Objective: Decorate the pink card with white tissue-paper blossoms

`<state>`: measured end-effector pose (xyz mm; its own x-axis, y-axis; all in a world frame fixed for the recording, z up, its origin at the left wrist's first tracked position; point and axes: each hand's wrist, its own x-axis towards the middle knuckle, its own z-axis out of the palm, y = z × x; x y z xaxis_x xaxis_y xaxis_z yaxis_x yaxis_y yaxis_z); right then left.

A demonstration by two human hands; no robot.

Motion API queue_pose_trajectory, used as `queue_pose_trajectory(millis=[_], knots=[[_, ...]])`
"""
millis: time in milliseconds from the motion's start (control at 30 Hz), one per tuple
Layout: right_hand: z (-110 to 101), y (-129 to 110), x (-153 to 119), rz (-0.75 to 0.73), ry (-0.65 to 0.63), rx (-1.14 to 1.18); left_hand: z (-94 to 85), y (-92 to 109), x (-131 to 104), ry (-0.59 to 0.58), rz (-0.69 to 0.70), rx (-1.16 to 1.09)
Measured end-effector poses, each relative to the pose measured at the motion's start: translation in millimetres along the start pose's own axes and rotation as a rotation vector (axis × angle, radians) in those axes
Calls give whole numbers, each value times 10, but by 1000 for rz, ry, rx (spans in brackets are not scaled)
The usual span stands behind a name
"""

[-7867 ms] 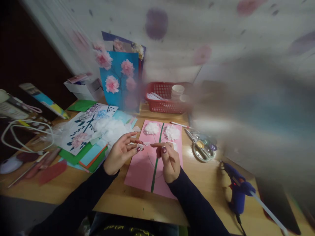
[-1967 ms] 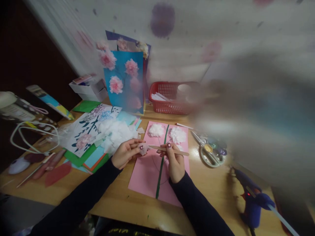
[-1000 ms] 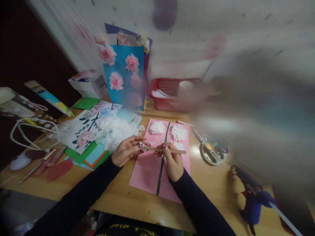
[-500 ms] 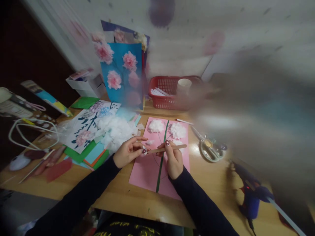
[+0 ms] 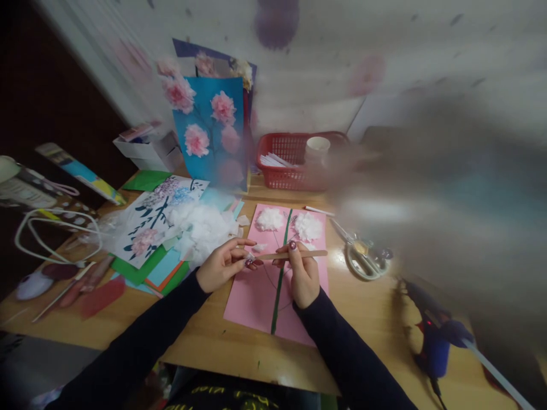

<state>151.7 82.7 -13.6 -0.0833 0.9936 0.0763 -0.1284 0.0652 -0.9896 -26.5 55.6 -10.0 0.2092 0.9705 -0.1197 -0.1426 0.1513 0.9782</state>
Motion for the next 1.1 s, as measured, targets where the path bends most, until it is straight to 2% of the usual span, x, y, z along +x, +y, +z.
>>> queue_pose_trajectory(millis=[200, 300, 467, 667, 867, 1100], knots=[[-19, -9, 58, -17, 131, 16, -170, -38, 73, 275, -19, 87], [-30, 19, 73, -70, 152, -31, -214, -40, 94, 325, -19, 170], [-59, 117, 53, -170, 45, -194, -122, -68, 173, 233, 114, 443], [-69, 161, 12, -250, -61, -333, -61, -78, 302, 193, 210, 768], [-57, 171, 15, -288, -132, -439, -80, -93, 322, 176, 242, 847], [-47, 208, 49, -305, -155, -489, -72, -106, 335, 143, 240, 867]])
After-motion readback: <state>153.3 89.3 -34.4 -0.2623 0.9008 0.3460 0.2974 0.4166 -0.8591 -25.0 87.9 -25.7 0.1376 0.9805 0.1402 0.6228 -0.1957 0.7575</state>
